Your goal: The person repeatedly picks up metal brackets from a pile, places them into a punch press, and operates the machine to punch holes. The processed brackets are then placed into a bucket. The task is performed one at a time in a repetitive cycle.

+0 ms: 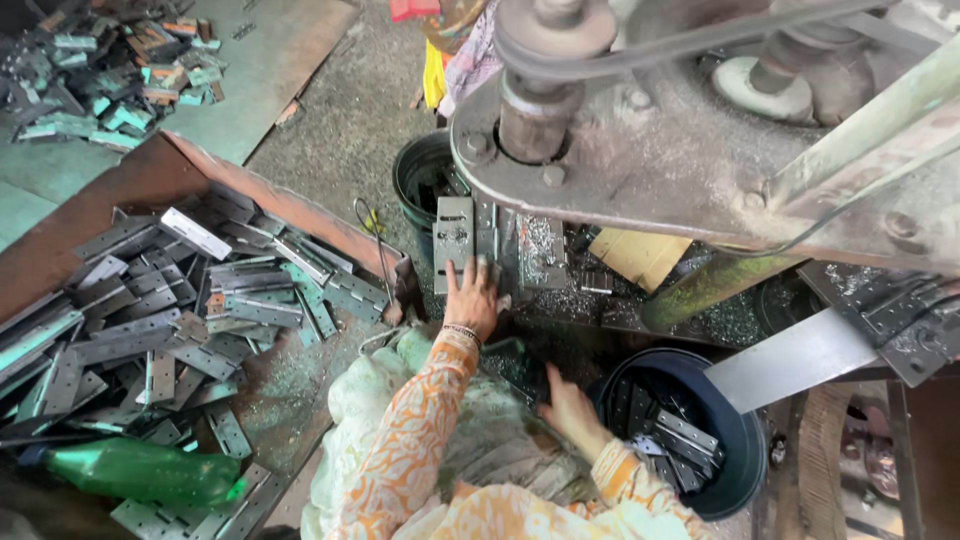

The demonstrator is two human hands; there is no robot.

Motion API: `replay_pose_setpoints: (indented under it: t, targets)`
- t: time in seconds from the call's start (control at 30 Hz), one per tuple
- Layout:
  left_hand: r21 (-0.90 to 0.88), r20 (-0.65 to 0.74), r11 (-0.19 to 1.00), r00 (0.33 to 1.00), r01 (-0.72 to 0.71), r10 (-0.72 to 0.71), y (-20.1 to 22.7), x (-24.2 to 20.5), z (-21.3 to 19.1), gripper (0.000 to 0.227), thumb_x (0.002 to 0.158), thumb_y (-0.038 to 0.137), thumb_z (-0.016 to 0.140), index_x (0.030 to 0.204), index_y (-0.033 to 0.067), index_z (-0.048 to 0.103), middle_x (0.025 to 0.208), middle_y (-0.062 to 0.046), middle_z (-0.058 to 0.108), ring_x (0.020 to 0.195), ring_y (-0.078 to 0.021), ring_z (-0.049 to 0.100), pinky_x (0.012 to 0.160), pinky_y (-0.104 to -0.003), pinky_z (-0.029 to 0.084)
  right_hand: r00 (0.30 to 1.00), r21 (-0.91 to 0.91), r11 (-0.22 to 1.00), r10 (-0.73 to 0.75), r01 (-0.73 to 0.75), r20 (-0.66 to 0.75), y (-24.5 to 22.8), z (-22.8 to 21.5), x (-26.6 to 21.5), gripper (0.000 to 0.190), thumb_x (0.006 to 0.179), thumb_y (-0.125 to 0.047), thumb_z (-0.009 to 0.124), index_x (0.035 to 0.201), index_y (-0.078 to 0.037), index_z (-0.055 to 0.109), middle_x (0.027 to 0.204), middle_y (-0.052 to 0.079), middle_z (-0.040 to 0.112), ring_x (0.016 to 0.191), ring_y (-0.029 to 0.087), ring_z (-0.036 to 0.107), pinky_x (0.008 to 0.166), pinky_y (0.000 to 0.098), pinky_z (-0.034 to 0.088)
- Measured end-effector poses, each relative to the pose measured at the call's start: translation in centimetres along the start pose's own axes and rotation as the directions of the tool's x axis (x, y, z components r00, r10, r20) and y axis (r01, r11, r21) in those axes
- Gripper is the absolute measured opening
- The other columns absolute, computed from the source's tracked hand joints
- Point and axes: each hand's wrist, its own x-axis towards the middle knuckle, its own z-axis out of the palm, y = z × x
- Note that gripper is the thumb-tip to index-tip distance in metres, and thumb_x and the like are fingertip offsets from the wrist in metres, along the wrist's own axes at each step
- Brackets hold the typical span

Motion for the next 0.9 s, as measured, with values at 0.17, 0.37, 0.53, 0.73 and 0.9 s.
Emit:
replay_pose_setpoints:
  t: [0.17, 0.37, 0.53, 0.73, 0.9]
  targets:
    - [0.098, 0.288, 0.989, 0.948, 0.109, -0.133, 0.9, 1.0, -1.1, 0.039, 0.105, 0.035, 0.042, 0.128, 0.0173, 0.069, 0.159, -0.008, 0.041, 0.152, -0.0404, 0.024, 0.114, -0.082, 0.003, 0.998, -0.059, 0.998, -0.034, 0.037, 0.056, -4.4, -5.8, -0.4, 0.078, 0.082, -0.024, 0.075, 0.148, -0.003, 0.039, 0.103, 0.032, 0.070, 0.101, 0.048, 0.069, 0.089, 0.0511, 0.056]
    - [0.173, 0.433, 0.983, 0.891, 0.064, -0.135, 1.6, 3.0, -2.5, 0.037, 0.104, 0.033, 0.045, 0.120, 0.0148, 0.073, 0.159, -0.012, 0.043, 0.153, -0.0435, 0.024, 0.110, -0.084, 0.004, 0.996, -0.078, 0.995, 0.068, -0.063, 0.058, -2.7, -3.1, -0.4, 0.081, 0.081, -0.023, 0.074, 0.151, -0.011, 0.036, 0.101, 0.029, 0.071, 0.101, 0.046, 0.070, 0.087, 0.0521, 0.057]
    - [0.157, 0.246, 0.980, 0.956, 0.124, -0.161, 1.2, 2.8, -0.4, 0.042, 0.103, 0.034, 0.042, 0.124, 0.0122, 0.071, 0.155, -0.010, 0.044, 0.148, -0.0408, 0.028, 0.111, -0.082, 0.007, 0.983, 0.079, 0.990, -0.104, 0.117, -0.149, 2.0, 3.7, 0.3, 0.079, 0.083, -0.026, 0.074, 0.152, -0.015, 0.036, 0.100, 0.029, 0.072, 0.093, 0.050, 0.069, 0.080, 0.0564, 0.055]
    - [0.040, 0.245, 0.980, 0.949, 0.196, -0.200, 0.9, 1.2, 1.6, 0.049, 0.106, 0.043, 0.041, 0.129, 0.0103, 0.068, 0.160, -0.006, 0.044, 0.150, -0.0374, 0.029, 0.116, -0.077, 0.010, 0.983, 0.076, 0.989, -0.112, 0.124, -0.148, 5.1, 7.7, 1.8, 0.082, 0.085, -0.024, 0.074, 0.154, -0.012, 0.032, 0.096, 0.032, 0.070, 0.091, 0.050, 0.068, 0.079, 0.0563, 0.055]
    - [-0.017, 0.101, 0.975, 0.970, 0.223, -0.220, 0.7, 0.5, 2.0, 0.047, 0.105, 0.041, 0.040, 0.128, 0.0126, 0.069, 0.155, -0.004, 0.046, 0.149, -0.0378, 0.029, 0.116, -0.077, 0.011, 0.976, 0.065, 0.986, -0.139, 0.151, -0.165, 3.7, 5.9, 1.1, 0.085, 0.082, -0.023, 0.077, 0.153, -0.009, 0.032, 0.096, 0.032, 0.070, 0.091, 0.050, 0.068, 0.078, 0.0556, 0.056]
